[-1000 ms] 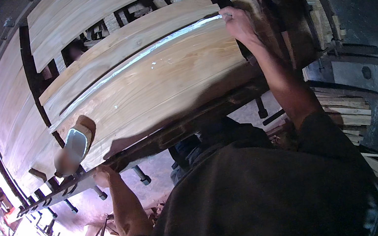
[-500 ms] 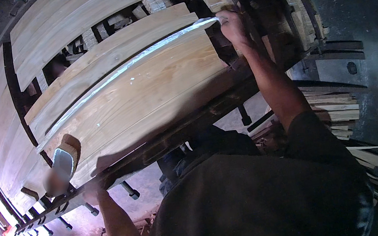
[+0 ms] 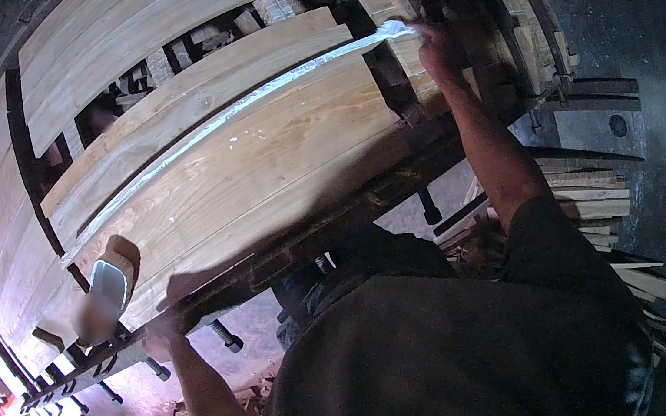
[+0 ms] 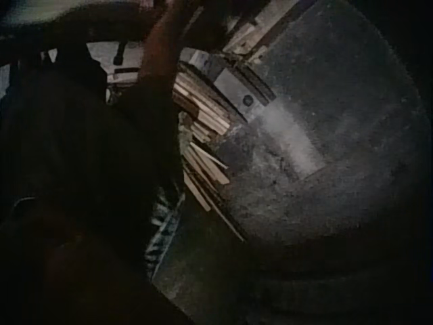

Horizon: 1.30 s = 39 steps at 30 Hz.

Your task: The person applies glue to the edges of wooden planks using a brush and then places additional planks into a curved jig. The person repeatedly scoops glue from a container and spreads it along the plank edges before inserting them into the jig.

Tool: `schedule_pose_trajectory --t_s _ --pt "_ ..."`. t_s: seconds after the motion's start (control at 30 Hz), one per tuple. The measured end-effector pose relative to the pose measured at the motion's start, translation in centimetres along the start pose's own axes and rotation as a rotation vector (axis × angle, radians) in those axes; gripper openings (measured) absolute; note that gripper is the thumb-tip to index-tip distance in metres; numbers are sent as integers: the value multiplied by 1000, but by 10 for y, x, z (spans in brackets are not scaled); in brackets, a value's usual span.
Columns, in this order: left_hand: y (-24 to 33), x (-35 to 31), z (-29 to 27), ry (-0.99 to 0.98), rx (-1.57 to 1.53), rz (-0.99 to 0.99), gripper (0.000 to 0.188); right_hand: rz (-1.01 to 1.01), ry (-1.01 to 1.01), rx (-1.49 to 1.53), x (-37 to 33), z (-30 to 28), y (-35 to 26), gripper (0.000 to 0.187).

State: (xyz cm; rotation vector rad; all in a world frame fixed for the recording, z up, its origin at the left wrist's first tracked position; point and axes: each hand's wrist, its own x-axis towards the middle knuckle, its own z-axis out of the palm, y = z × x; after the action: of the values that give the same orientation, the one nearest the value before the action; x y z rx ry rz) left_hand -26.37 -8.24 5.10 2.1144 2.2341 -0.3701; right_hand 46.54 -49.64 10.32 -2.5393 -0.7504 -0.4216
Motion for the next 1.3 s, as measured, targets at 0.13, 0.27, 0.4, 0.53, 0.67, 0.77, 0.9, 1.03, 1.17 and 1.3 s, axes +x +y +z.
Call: schedule_pose_trajectory --t_s 0.13,0.27,0.4,0.53,0.67,0.77,0.9,1.03,1.17,1.3 --pt "0 4 15 15 -132 -67 45 8 -18 188 2 -17 -15 29" --pt "-1 13 28 97 -456 -204 50 -93 -82 23 -9 -13 -42 27" --pt "-17 9 48 289 -735 -357 68 -65 -223 113 -21 -15 -133 32" --pt "22 -10 6 415 -1245 -693 69 -226 -220 214 -33 -2 -172 31" --pt "-25 5 31 263 -1679 -743 38 -281 -267 265 -43 6 -238 32" --pt "-94 44 97 -51 -1974 -607 28 -286 -344 364 -52 20 -289 30" --pt "-35 38 48 -104 -1852 -747 30 -261 -419 361 -63 17 -347 27" --pt "-41 41 49 70 -1992 -806 40 -331 -450 404 -74 46 -386 27" --pt "-15 33 29 239 -2018 -840 56 -475 -414 335 -81 65 -424 27" --pt "-39 48 80 262 -1608 -832 68 -557 -403 378 -88 80 -476 25"
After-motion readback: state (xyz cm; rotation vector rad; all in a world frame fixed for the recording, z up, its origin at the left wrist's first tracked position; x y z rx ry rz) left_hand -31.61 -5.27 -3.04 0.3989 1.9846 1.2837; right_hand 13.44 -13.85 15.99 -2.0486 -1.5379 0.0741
